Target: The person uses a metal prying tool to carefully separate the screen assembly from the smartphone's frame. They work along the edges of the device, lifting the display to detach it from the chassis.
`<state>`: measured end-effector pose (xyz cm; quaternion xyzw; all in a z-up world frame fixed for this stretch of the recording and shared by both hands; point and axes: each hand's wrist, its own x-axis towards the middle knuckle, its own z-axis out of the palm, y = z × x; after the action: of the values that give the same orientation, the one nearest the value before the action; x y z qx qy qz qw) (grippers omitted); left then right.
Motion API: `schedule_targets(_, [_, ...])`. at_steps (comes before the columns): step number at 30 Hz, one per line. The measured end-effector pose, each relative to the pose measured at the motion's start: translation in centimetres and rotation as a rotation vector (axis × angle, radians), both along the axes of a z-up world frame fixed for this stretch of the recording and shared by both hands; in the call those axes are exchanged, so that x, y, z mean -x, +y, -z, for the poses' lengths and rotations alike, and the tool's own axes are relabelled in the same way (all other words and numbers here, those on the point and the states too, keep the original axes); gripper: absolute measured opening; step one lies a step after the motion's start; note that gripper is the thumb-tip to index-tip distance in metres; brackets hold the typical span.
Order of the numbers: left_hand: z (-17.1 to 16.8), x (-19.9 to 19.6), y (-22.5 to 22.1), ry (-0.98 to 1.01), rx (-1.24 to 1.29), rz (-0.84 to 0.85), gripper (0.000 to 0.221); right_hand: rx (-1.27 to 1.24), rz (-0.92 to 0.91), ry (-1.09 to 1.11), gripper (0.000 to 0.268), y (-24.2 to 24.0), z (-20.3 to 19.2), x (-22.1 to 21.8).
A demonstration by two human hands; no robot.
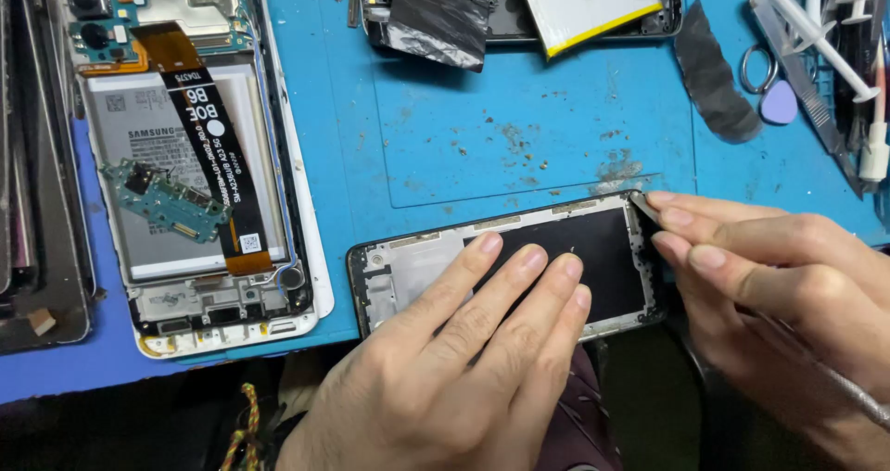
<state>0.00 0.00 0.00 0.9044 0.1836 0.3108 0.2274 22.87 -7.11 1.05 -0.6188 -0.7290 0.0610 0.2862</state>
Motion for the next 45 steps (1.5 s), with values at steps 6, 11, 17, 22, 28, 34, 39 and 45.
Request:
schedule_targets(6, [0.1,0.1,0.0,-0.003,0.001,0.004,0.02,-0.017,-0.017,-0.02,0.028,-0.8,0.6,-0.3])
schedule_targets(11, [0.2,0.2,0.0,-0.004,-0.024,-0.005,0.02,0.009,-0.015,-0.017,0.026,-1.0,0.4,-0.2])
schedule_targets(17, [0.4,0.5,0.4,0.009,-0.074,0.009,0.02,0.122,0.071,0.077,0.02,0.1,1.2,-1.9])
schedule_targets(22, [0.2,0.3,0.3,0.001,-0.099,0.028,0.022,0.142,-0.171,0.247,0.032,1.5,0.9,-4.9])
schedule_targets(28, [0.3,0.3,0.3,-0.037,-0.004,0.018,0.022,0.165,0.032,0.219,0.025,-1.2,2.4,-5.8])
schedule_targets(34, [0.5,0.2,0.7,-0.021,-0.034,0.032,0.023,0.098,-0.023,0.165,0.032,-2.3,2.5,-5.4])
schedule_targets(39, [0.5,0.4,0.8,-0.016,-0.033,0.038,0.022,0.148,0.045,0.142,0.028,-0.4,2.4,-4.5])
schedule_targets(45, [0.3,0.3,1.0,-0.02,-0.103,0.025,0.019,0.052,-0.099,0.17,0.026,1.2,0.4,-4.0])
